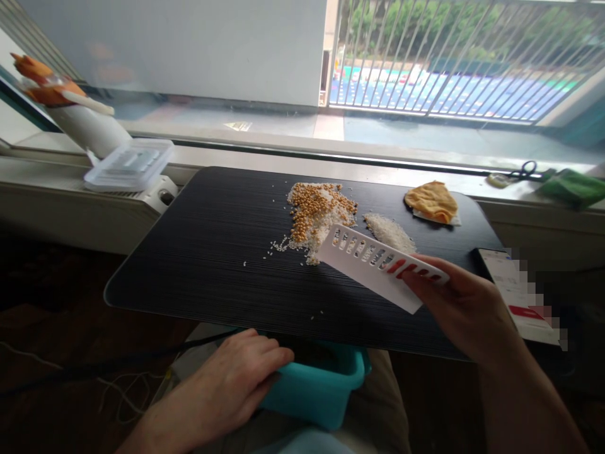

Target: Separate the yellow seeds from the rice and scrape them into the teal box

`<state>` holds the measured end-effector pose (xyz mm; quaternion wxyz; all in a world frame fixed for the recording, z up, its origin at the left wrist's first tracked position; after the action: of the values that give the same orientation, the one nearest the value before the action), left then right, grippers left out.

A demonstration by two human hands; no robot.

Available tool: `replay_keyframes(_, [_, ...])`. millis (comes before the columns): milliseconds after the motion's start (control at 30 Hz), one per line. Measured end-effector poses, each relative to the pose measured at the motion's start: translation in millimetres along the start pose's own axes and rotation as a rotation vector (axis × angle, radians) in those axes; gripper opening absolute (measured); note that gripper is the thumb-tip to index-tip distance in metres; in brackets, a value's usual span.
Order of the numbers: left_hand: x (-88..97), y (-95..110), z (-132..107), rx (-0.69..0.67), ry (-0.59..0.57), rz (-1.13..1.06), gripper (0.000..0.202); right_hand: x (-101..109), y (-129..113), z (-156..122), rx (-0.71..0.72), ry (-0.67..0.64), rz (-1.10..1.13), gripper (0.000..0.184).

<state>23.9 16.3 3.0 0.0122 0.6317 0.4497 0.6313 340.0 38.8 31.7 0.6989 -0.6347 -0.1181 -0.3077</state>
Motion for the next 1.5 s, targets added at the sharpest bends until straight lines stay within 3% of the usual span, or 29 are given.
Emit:
replay_keyframes(367, [-2.4, -2.1, -3.0, -0.048, 0.059, 0.036, 0.033, -6.1, -6.6, 0.3, -0.029, -0.065, 0.057, 0.024])
replay_keyframes(700, [0.0, 0.1, -0.4, -0.066, 0.051, 0.026, 0.029, 24.3, 0.1, -27.6, -0.023, -0.083, -0.013, 0.022])
replay_keyframes(967, [-1.8, 4.0, 3.3, -0.064, 0.020, -0.002, 0.026, 42.3, -2.3, -65.3, -0.221, -0.061, 0.113, 0.024])
replay_keyframes(1133, [-0.7, 7.2, 5.0, -0.072, 0.019, 0.018, 0.026, 35.8, -4.1, -51.6, -0.148, -0.028, 0.074, 0.022])
replay_keyframes(1333, [0.0, 8.8, 4.4, -0.056, 0.018, 0.014, 0.028, 14.3, -10.4, -28.8, -0.042, -0.219, 0.013, 0.023])
replay_keyframes(1433, [0.8, 9.5, 4.6, -0.032, -0.001, 0.005, 0.030, 12.6, -16.3, -31.1, -0.024, -0.329, 0.056, 0.020])
replay_keyframes(1500, [1.7, 10.1, 5.5, -0.029, -0.015, -0.007, 0.031, 15.5, -17.9, -33.4, -0.020, -0.332, 0.071, 0.018])
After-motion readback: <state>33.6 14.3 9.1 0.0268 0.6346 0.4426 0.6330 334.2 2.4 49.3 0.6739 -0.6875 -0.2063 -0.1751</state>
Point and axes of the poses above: each hand's wrist, its own z-axis towards the middle knuckle, its own x-axis out of the back of the hand, y = z × x, the point moved 2 cm from there along z, towards the middle knuckle, and after that the axes turned 6 degrees about -x, right-handed, at the moved point
